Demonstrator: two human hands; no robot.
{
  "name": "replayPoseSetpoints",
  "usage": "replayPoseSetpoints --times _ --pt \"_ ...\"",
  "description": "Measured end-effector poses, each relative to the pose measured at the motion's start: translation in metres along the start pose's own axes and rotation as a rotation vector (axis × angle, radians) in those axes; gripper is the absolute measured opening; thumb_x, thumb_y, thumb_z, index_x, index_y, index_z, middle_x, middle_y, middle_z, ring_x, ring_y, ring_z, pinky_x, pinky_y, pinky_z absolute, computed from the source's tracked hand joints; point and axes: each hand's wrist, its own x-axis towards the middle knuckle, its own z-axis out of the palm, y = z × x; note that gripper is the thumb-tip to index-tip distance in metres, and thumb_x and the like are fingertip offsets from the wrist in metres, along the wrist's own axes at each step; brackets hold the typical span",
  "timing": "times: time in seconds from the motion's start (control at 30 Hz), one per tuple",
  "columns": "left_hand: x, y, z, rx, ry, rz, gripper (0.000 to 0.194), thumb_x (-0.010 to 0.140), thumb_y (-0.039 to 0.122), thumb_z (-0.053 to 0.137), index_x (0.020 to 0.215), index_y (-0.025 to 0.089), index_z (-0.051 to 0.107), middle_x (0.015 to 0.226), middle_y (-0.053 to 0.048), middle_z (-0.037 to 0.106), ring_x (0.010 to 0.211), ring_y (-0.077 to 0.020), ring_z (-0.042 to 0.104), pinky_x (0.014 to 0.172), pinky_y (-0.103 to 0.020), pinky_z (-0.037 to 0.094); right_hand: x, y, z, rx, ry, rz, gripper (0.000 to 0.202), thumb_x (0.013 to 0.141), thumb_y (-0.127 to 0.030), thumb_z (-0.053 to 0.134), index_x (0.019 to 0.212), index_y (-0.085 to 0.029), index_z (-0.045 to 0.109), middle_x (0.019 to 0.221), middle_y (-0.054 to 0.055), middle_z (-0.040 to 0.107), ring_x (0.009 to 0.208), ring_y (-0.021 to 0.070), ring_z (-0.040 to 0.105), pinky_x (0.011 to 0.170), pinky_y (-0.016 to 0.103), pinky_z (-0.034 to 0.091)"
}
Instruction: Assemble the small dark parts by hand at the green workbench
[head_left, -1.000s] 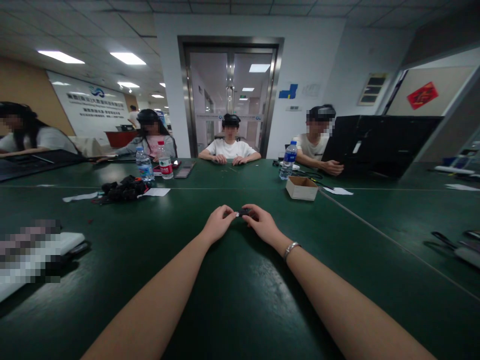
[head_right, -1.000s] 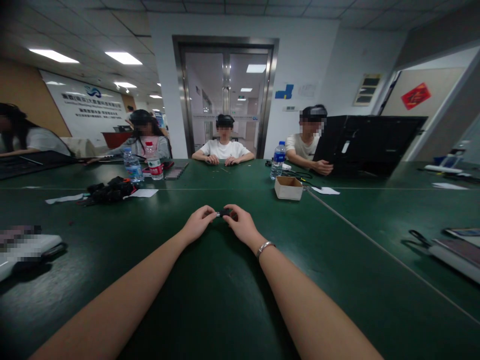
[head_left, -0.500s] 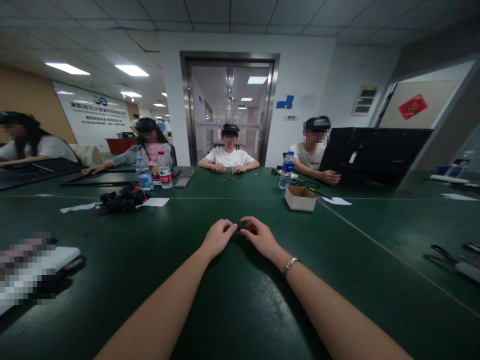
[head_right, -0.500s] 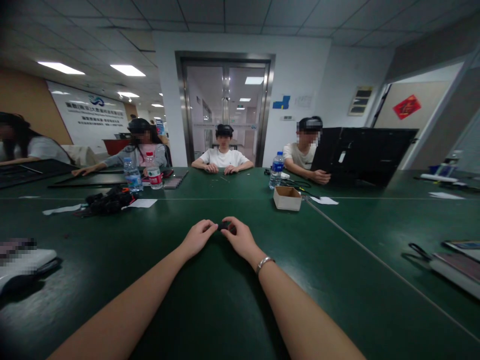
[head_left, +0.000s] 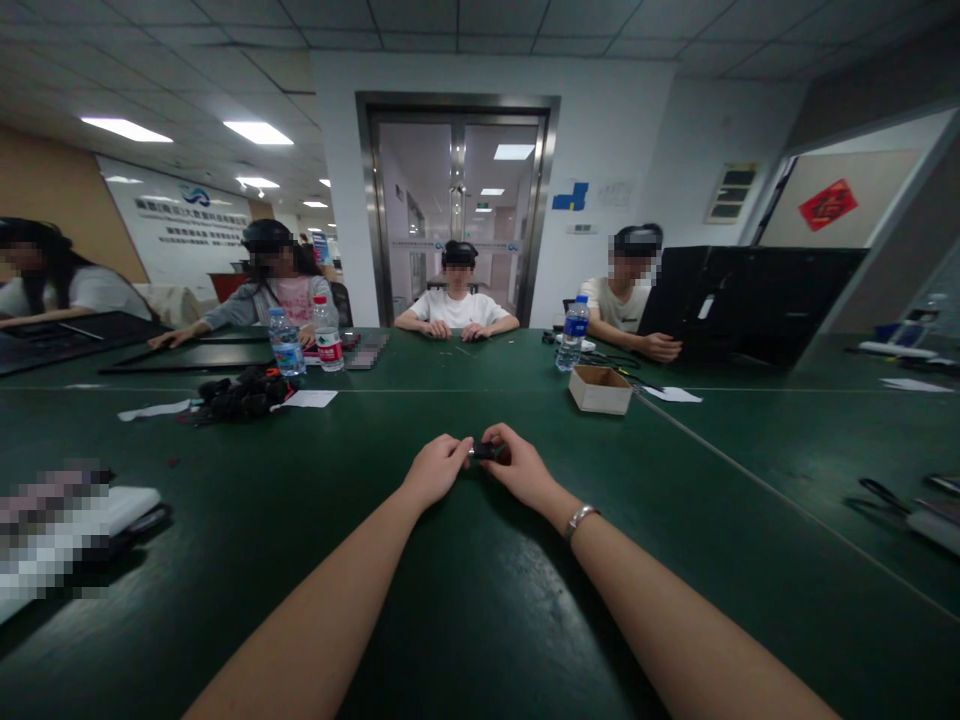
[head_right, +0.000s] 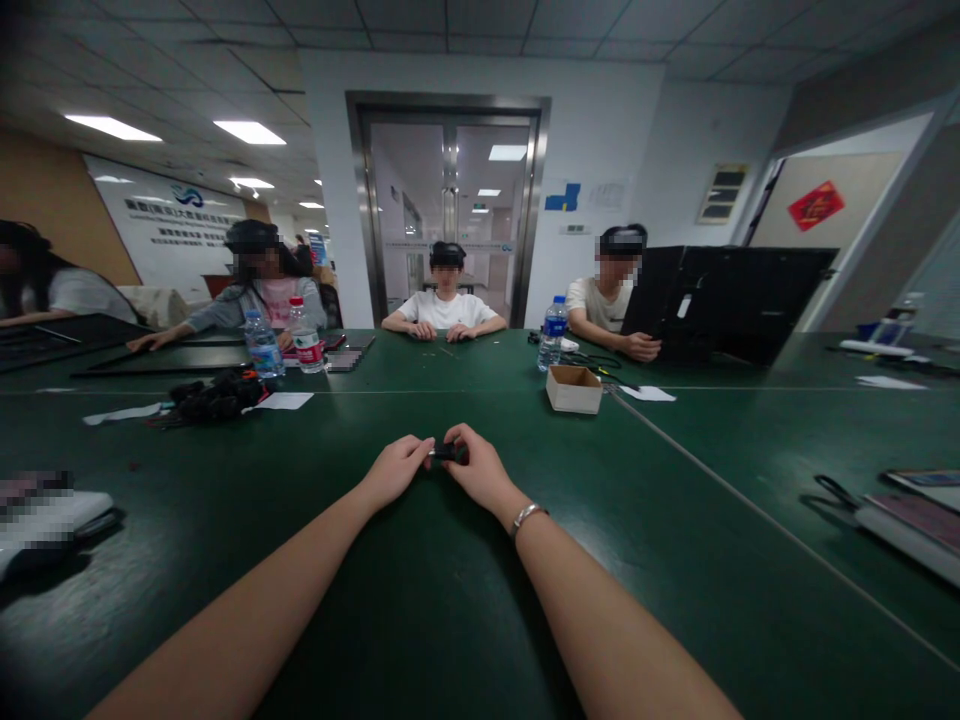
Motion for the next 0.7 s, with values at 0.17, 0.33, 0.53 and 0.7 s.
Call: replayPoseSetpoints --times 0.17,0.33,0.53,0.7 --pt "-0.0024 0.0037 -0.0010 -0.050 -0.005 0.013 0.044 0.086 0.055 0.036 0.080 0.021 0.063 0.084 -0.003 0.063 0.080 -0.0184 0.057 0.074 -0.029 0.042 0.0000 0.0016 0.0003 -0.002 0.003 -0.022 0.026 0.070 -0.019 0.059 0.094 -0.021 0.053 0.089 -0.001 0.055 0.068 0.0106 0.051 0.064 0.025 0.042" --pt "-0.0022 0.0021 0.0004 -0.155 -0.007 0.014 0.027 0.079 0.043 0.055 0.094 0.021 0.061 0.094 -0.002 0.065 0.083 -0.0155 0.059 0.076 -0.027 0.046 0.0004 0.0017 0.0000 0.010 0.014 -0.008 0.027 0.068 -0.018 0.059 0.094 -0.021 0.053 0.088 -0.002 0.055 0.066 0.0101 0.050 0.063 0.024 0.042" --pt "-0.0005 -0.0018 0.0021 -0.126 -0.002 0.009 0.024 0.078 0.041 0.057 0.090 0.021 0.061 0.088 -0.002 0.065 0.077 -0.0145 0.059 0.072 -0.026 0.046 0.0009 0.0014 -0.0003 -0.006 0.009 -0.028 0.026 0.068 -0.016 0.056 0.094 -0.021 0.053 0.087 -0.002 0.055 0.068 0.0109 0.050 0.064 0.025 0.041" --pt "-0.0006 -0.0026 0.0021 -0.124 0.001 0.011 0.026 0.078 0.043 0.056 0.089 0.020 0.062 0.088 -0.002 0.066 0.078 -0.0156 0.059 0.071 -0.027 0.046 0.0010 0.0010 -0.0003 0.006 0.007 -0.008 0.027 0.068 -0.016 0.056 0.094 -0.021 0.052 0.087 -0.002 0.054 0.067 0.0108 0.050 0.063 0.025 0.041"
